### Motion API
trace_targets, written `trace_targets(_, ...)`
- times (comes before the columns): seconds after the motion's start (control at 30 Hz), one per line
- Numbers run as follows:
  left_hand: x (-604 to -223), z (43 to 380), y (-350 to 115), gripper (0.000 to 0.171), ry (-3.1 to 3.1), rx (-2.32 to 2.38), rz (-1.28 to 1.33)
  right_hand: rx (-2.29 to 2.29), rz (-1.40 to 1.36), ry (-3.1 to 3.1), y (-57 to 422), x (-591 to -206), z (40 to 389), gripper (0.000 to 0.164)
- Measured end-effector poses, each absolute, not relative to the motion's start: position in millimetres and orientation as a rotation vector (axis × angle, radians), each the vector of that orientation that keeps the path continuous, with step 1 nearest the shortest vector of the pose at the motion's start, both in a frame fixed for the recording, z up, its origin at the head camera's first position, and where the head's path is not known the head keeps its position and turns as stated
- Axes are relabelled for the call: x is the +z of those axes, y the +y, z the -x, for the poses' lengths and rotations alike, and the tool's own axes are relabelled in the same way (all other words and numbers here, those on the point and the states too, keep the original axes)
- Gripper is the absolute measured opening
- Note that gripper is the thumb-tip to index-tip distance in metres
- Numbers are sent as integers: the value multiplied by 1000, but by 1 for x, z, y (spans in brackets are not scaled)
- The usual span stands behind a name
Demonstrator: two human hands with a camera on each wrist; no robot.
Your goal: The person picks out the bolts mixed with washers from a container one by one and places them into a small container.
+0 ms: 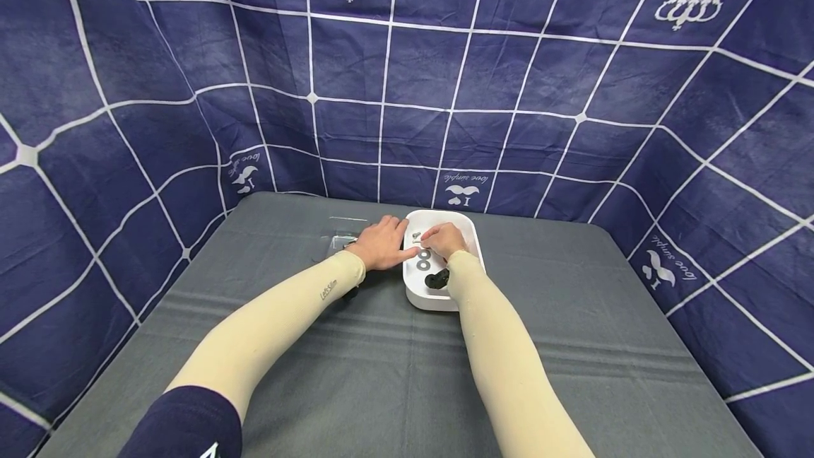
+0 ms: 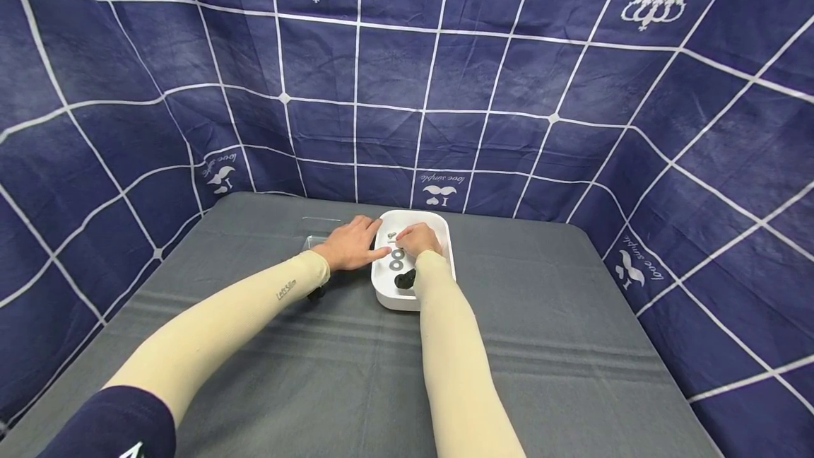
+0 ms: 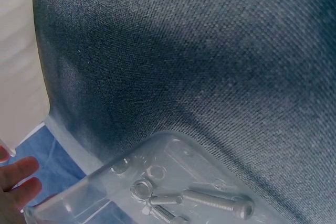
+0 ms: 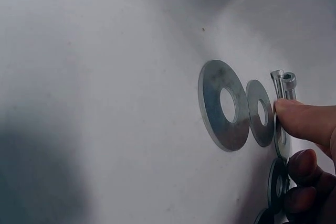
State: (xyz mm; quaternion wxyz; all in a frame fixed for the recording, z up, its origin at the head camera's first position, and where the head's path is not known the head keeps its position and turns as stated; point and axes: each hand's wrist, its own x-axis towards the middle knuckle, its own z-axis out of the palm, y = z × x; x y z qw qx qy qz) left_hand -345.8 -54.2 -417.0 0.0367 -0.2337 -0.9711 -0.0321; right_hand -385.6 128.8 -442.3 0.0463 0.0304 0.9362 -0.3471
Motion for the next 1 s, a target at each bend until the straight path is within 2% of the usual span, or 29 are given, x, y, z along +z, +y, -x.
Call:
trace_targets(0.7, -415, 343, -54, 85, -2984, -78, 722, -946, -4, 2933, 129, -442, 383, 11)
trace_targets(1.0, -417, 344, -53, 84, -2957, -66, 730, -1053, 24, 2927, 133, -443, 384, 9)
